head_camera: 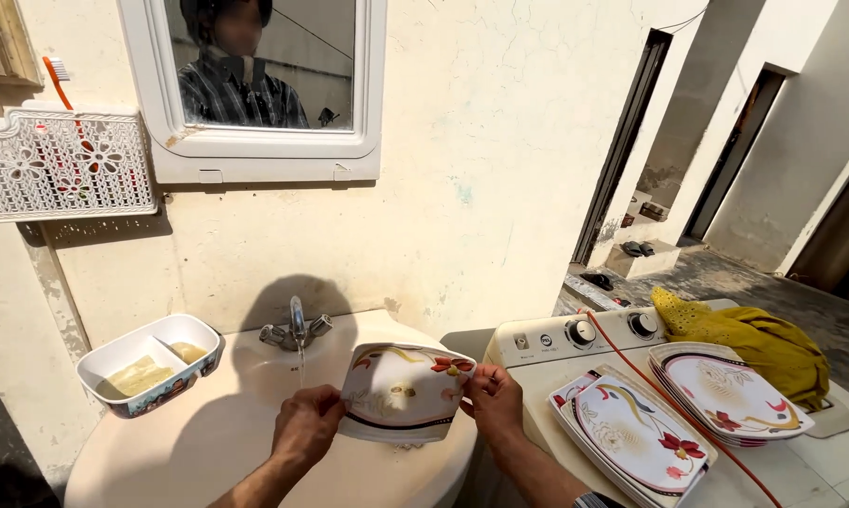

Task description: Wash dirty plates at an outdoor sink and store them on an indoor shelf.

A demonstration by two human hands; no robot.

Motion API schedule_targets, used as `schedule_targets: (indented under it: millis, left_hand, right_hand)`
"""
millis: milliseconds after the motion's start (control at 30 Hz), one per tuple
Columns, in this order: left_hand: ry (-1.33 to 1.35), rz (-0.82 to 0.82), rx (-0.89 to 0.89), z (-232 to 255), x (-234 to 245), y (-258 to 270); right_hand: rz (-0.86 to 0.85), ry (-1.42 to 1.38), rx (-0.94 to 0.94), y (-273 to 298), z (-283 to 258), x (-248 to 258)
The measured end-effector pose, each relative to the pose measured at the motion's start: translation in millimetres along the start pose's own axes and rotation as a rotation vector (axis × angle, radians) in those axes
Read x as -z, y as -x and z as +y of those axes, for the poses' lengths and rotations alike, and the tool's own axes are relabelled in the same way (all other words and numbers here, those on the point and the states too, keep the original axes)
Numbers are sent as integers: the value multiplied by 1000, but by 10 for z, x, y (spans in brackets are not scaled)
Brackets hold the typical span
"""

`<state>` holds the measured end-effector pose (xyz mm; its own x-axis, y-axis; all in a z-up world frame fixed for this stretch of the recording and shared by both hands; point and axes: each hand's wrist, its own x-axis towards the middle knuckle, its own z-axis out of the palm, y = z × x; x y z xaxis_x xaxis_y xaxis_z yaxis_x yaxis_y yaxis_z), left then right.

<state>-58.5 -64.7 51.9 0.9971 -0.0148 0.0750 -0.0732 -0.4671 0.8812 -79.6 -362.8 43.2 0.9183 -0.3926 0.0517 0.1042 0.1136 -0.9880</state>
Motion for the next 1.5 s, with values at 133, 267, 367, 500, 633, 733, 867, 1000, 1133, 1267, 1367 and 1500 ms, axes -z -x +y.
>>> schedule_targets:
  millis: [133,267,367,500,633,733,867,1000,1133,1267,1367,1500]
  left_hand:
    - [73,90,-95,145,-555,106]
    - [338,-67,58,635,-1003,480]
    - [421,-146,89,982,-1445,670]
    - [367,-246,90,1259,-2075,759]
    - [342,-358,161,1563,-2453,867]
    - [383,-422,102,1628,-2730,749]
    - [379,-518,156,1736,-2951,458]
    - [344,-659,115,1685,-3132,111]
    - [269,-622,91,1700,-3189,-23]
    - [31,-512,-33,1704,-3180,-50]
    - [-102,-493,-113,1645,-3253,-125]
    - [-79,-541,-109,1668,-3264,-111]
  right_hand:
    - [56,99,19,477,-395,521]
    - [-55,175,-28,755,-341,1182]
    - [-22,198,-65,985,-332,1711]
    - [107,81,-179,1230,-388,2308]
    - [213,22,-230,1405,-583,2665]
    - [259,-53,-332,1369,-506,2889]
    - [276,-10,-320,1155,-252,3075]
    - [374,-12,-313,1091,-240,3066]
    - [412,6,-346,1011,-218,3028]
    - [471,47,-338,956,-151,2974]
    - [532,87,-359,990,-171,2900]
    - [580,158,-375,1011,-134,2868]
